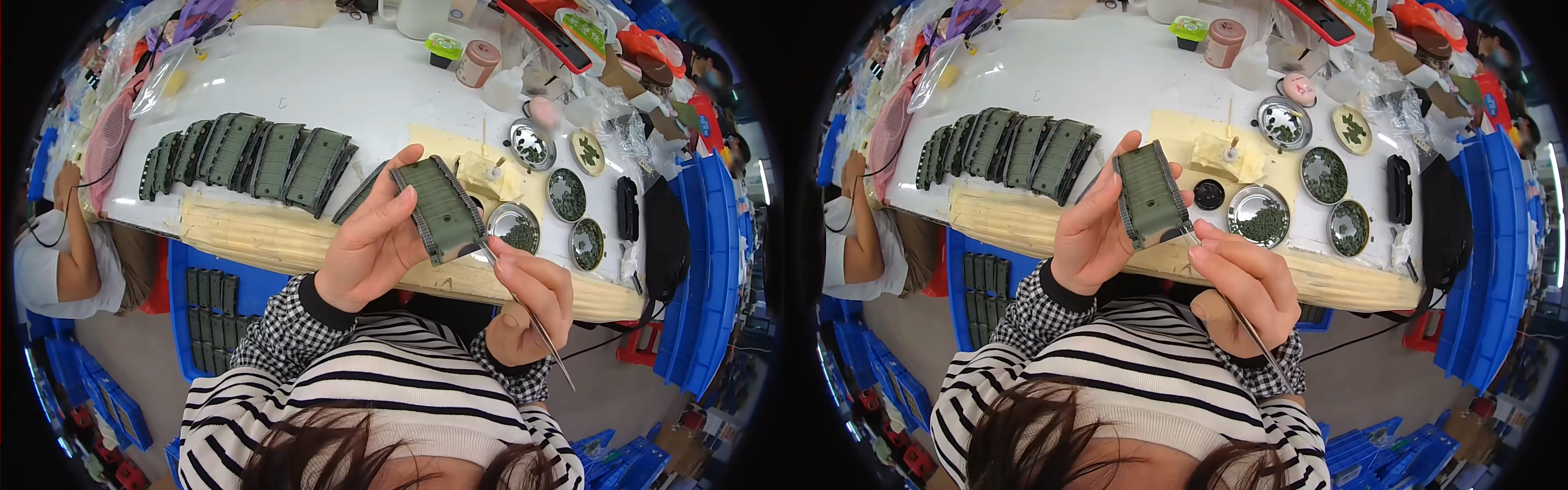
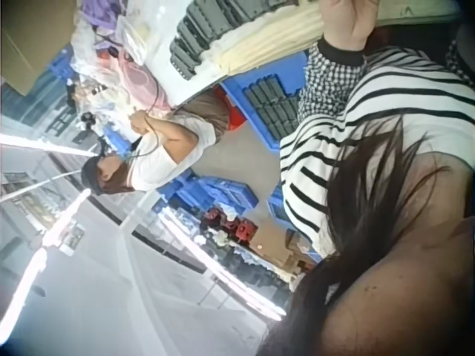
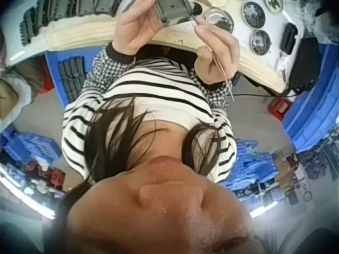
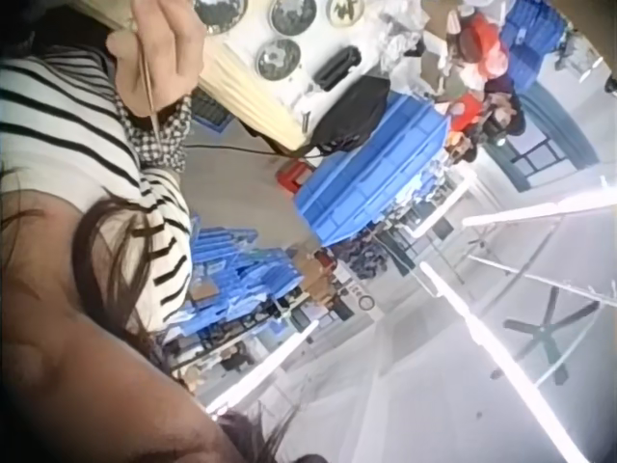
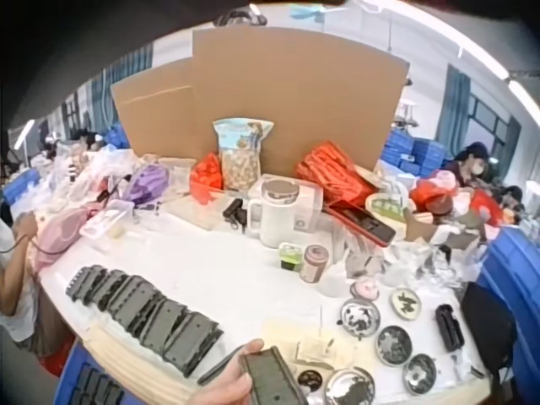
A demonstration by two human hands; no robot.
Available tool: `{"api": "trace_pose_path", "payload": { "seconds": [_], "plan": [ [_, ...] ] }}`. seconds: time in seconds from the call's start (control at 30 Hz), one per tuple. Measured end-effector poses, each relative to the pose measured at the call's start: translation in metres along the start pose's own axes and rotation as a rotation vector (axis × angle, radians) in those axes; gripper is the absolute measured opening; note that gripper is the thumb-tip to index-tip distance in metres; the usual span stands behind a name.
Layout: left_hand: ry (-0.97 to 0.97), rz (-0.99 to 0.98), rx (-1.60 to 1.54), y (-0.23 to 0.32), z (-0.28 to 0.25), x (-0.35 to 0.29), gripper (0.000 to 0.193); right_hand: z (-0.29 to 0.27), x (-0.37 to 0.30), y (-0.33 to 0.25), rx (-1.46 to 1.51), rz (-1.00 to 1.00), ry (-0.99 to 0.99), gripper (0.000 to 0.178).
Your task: Assembling and detailing small green plastic toy components using tweezers and a brush on a factory workbench.
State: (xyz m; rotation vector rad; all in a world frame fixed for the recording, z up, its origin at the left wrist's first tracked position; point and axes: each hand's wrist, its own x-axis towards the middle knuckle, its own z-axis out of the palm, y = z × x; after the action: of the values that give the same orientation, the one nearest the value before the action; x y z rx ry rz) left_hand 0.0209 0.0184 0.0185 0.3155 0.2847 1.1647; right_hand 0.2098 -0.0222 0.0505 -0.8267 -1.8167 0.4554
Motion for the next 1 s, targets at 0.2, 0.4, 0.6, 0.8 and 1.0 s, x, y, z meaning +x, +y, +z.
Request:
{"api": "trace_pose_path", "payload": {
  "seconds": [0.2, 0.4, 0.6, 0.8, 1.0],
  "plan": [
    [-0.047, -0.003, 0.013, 0.0001, -0.0019, 0.0032, 0.049, -0.0027, 0.0022, 0.0018, -0.033, -0.011, -0.062, 0.034],
    [-0.044, -0.009, 0.022, -0.0009, -0.0019, 0.0056, 0.049, -0.0050, 0.0016, 0.0019, -0.047, -0.006, -0.070, 0.035],
    [-0.049, -0.001, 0.022, -0.0015, -0.0013, 0.0036, 0.047, -0.0050, 0.0025, -0.0012, -0.047, -0.001, -0.085, 0.032],
    [-0.028, 0.010, 0.039, -0.0027, -0.0010, 0.0018, 0.045, -0.0066, 0.0043, -0.0004, -0.087, -0.029, -0.116, 0.031],
    [-0.015, 0.003, 0.031, -0.0035, -0.0029, 0.0004, 0.045, -0.0049, 0.0045, -0.0015, -0.090, -0.047, -0.124, 0.031]
  ]
}}
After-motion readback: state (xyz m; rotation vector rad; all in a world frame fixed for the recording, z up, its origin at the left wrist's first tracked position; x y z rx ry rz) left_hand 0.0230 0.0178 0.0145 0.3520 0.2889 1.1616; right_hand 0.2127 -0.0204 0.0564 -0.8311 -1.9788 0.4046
